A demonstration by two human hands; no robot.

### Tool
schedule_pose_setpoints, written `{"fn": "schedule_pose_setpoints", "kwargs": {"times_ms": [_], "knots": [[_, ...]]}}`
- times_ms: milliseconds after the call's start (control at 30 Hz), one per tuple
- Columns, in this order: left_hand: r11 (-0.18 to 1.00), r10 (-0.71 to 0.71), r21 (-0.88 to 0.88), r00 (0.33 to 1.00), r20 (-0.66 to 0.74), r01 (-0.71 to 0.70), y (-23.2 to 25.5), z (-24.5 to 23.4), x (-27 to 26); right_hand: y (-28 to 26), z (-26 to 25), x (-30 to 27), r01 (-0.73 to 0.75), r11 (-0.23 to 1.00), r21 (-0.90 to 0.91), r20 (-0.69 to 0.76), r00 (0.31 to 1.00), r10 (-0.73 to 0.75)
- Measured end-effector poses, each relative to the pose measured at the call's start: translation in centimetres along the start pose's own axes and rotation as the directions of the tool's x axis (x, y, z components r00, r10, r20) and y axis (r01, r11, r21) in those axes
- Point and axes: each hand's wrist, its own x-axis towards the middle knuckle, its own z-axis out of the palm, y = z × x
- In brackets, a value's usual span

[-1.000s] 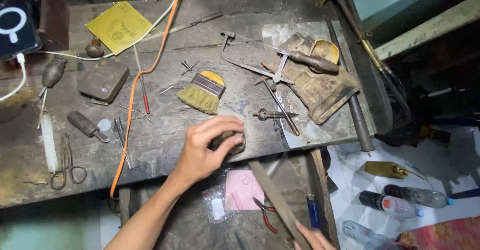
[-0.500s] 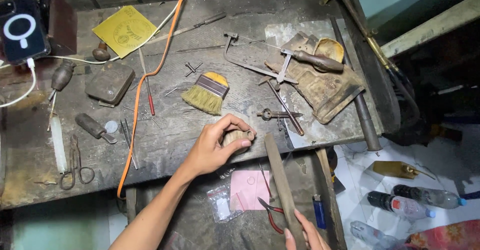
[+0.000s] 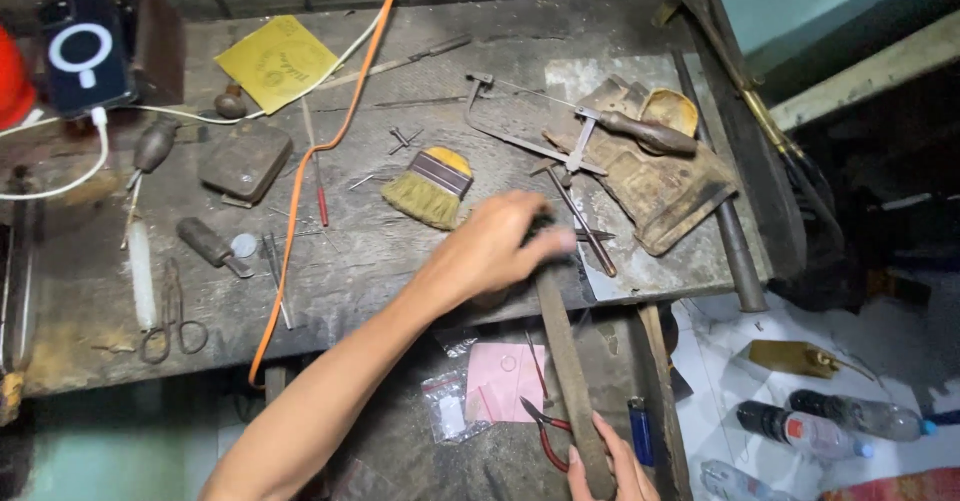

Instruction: Refining a metal ring using a file, followed by cleaning the area and performing fine adjustments with a probe.

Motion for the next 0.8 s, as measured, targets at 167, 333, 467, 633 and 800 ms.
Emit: {"fn": "schedule_pose_setpoints", "kwargs": {"times_ms": [167, 333, 467, 633, 800], "knots": [[0.988, -0.104, 0.136, 0.965, 0.239, 0.073, -1.1, -0.3, 2.8, 0.6, 0.6, 0.5, -0.121, 0.993, 0.019, 0.105, 0.987, 0.118], [0.945, 0.135, 0.298, 0.991, 0.025, -0.136, -4.4, -1.6, -0.9, 1.2, 1.9, 0.1, -0.205, 0.964, 0.172, 0.055, 0.979, 0.198], [0.969, 0.142, 0.232, 0.958, -0.25, -0.083, -8.2, -5.3, -8.1, -0.1, 1.1, 0.4, -0.292, 0.944, 0.155, 0.11, 0.954, 0.278], [0.887, -0.17, 0.239, 0.762, -0.625, 0.395, -12.4, -7.4, -15.8, -1.0, -0.2, 0.6, -0.296, 0.95, 0.095, 0.148, 0.948, 0.28], [0.856, -0.101, 0.289, 0.687, -0.719, 0.428, -13.5, -7.2, -17.6, -1.4, -0.8, 0.7, -0.301, 0.954, -0.001, 0.177, 0.939, 0.296]]}}
